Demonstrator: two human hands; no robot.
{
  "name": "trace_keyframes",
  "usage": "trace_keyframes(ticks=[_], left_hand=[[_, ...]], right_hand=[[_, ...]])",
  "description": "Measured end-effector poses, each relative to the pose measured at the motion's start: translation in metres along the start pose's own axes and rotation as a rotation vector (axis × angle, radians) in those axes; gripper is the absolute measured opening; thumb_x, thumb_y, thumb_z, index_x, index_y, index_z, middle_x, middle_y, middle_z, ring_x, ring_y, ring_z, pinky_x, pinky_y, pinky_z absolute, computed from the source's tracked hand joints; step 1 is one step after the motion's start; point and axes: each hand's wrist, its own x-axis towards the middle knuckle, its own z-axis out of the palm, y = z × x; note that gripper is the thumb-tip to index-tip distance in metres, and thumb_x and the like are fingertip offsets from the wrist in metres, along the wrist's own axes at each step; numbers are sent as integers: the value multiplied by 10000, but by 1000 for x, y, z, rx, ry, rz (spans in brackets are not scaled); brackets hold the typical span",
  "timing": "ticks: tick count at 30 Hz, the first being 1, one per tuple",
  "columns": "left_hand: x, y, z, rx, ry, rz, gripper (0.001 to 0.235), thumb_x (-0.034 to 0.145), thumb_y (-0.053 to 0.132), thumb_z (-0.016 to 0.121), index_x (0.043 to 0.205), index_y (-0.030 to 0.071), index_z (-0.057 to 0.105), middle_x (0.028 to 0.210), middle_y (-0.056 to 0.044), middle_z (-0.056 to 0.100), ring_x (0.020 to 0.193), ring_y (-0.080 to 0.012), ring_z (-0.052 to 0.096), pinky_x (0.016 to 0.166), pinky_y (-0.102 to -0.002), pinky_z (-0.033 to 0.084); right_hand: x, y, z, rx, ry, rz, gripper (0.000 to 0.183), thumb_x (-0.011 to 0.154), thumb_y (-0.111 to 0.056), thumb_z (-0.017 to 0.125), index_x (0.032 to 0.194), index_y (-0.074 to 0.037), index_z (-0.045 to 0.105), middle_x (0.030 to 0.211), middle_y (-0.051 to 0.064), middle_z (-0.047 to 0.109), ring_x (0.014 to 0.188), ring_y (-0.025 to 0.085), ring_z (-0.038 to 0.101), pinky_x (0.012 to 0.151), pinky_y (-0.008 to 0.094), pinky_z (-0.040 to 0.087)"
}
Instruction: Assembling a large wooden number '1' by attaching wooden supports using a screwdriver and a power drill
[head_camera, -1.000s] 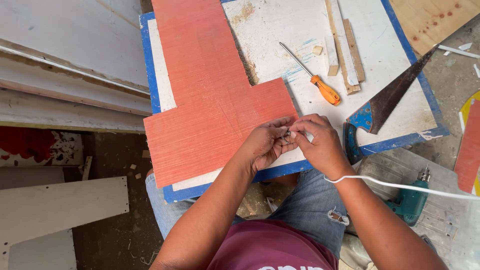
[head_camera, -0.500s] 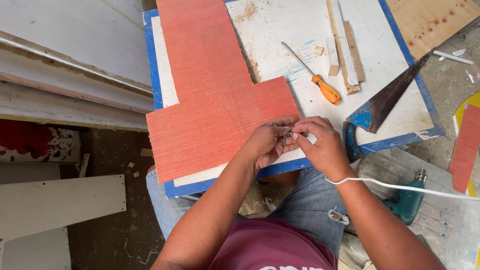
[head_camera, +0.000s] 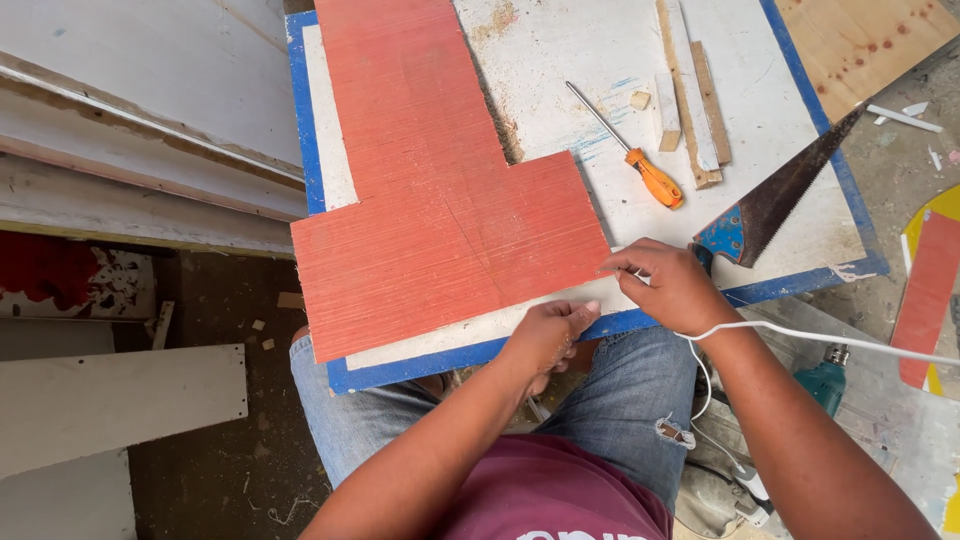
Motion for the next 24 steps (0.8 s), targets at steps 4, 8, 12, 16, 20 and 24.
trace_keyframes(ticks=[4, 8, 12, 16, 20, 24], left_hand=[[7, 4, 2, -234, 36, -78, 273, 1004, 374, 629, 893, 139, 545, 733, 46, 367, 569, -65, 396, 482, -197, 341], [4, 12, 5, -367, 91, -92, 312, 1068, 382, 510, 862, 156, 447, 748, 44, 302, 582, -54, 371, 499, -195, 309], [4, 12, 4, -384, 71, -88, 325, 1077, 381, 501, 854, 151, 446, 745, 50, 288, 580, -46, 375, 491, -183, 311], [4, 13, 4, -384, 70, -86, 321, 1077, 373, 503, 851, 154, 441, 737, 52, 292, 572, -44, 374, 484, -178, 311], [4, 13, 5, -364, 47, -51, 330, 1078, 394, 508, 854, 162, 440, 740, 55, 293, 570, -43, 369, 478, -175, 322], [0, 24, 10, -348, 14, -7, 353, 1080, 422, 494, 856, 158, 429, 735, 56, 305, 576, -37, 383, 469, -173, 320]], right_hand=[[7, 18, 6, -112, -66, -37, 252, 946, -6, 627, 1116, -82, 797, 1000, 148, 765, 943, 342, 745, 804, 452, 604], [10, 16, 5, -162, -99, -36, 188, 991, -80, 638, 1116, -63, 778, 977, 155, 743, 894, 366, 735, 748, 453, 599], [14, 18, 4, -148, -100, -47, 169, 1008, -111, 643, 1108, -66, 772, 961, 159, 737, 879, 385, 726, 717, 467, 595], [17, 21, 6, -196, -124, -18, 167, 999, -160, 663, 1089, -85, 782, 967, 144, 739, 905, 367, 730, 742, 447, 601], [20, 14, 3, -219, -84, 0, 147, 987, -182, 687, 1063, -119, 795, 999, 112, 744, 948, 337, 731, 777, 442, 597], [26, 33, 1, -197, 21, 30, 162, 972, -243, 735, 1078, -138, 798, 1184, 81, 688, 1072, 337, 689, 860, 455, 571]])
